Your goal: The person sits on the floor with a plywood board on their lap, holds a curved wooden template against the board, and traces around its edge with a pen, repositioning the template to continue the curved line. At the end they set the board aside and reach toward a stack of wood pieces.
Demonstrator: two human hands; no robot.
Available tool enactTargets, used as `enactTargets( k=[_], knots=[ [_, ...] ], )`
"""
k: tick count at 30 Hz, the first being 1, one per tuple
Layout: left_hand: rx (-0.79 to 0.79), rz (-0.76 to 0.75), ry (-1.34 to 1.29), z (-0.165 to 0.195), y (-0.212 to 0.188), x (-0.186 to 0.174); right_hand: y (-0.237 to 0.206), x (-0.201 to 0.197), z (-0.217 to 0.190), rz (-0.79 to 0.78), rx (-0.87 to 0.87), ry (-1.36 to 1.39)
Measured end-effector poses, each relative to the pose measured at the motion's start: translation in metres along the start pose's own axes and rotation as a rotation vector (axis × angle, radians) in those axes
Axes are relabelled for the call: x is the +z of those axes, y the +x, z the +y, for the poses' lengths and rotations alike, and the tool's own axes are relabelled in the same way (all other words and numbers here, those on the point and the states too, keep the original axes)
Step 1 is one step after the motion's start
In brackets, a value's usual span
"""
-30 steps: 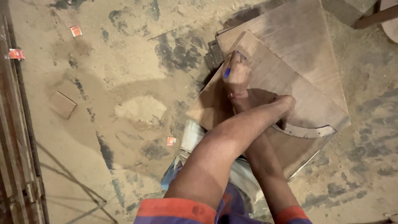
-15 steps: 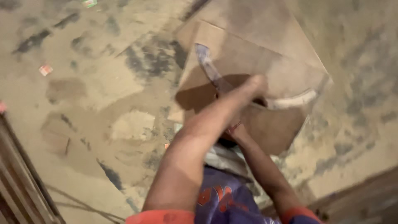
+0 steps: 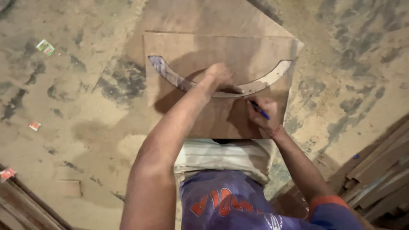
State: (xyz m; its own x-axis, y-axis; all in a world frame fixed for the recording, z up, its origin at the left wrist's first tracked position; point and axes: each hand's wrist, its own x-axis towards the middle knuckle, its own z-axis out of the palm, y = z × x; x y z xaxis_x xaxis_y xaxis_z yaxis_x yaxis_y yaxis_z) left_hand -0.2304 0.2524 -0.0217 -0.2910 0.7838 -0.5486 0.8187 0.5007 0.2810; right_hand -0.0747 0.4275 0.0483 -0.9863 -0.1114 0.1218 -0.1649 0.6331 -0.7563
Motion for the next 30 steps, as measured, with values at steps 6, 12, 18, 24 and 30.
enactTargets(
  k=[6,12,18,24,30],
  knots=[
    [0.010,-0.078,-0.002,0.001,-0.015,-0.015,0.002,-0.033,0.038,0.123,0.099,-0.060],
    [-0.084,-0.118,-0.001,0.004,-0.012,-0.021,0.006,-0.055,0.084,0.216,0.309,0.114],
    [-0.125,-0.121,-0.042,0.007,-0.011,-0.023,0.025,-0.070,0.117,0.351,0.345,0.010],
    [-0.178,-0.135,-0.063,0.011,-0.014,-0.031,0.045,-0.076,0.128,0.409,0.306,0.036],
    [-0.178,-0.137,-0.061,0.012,-0.017,-0.033,0.044,-0.070,0.122,0.474,0.237,-0.073]
  ],
)
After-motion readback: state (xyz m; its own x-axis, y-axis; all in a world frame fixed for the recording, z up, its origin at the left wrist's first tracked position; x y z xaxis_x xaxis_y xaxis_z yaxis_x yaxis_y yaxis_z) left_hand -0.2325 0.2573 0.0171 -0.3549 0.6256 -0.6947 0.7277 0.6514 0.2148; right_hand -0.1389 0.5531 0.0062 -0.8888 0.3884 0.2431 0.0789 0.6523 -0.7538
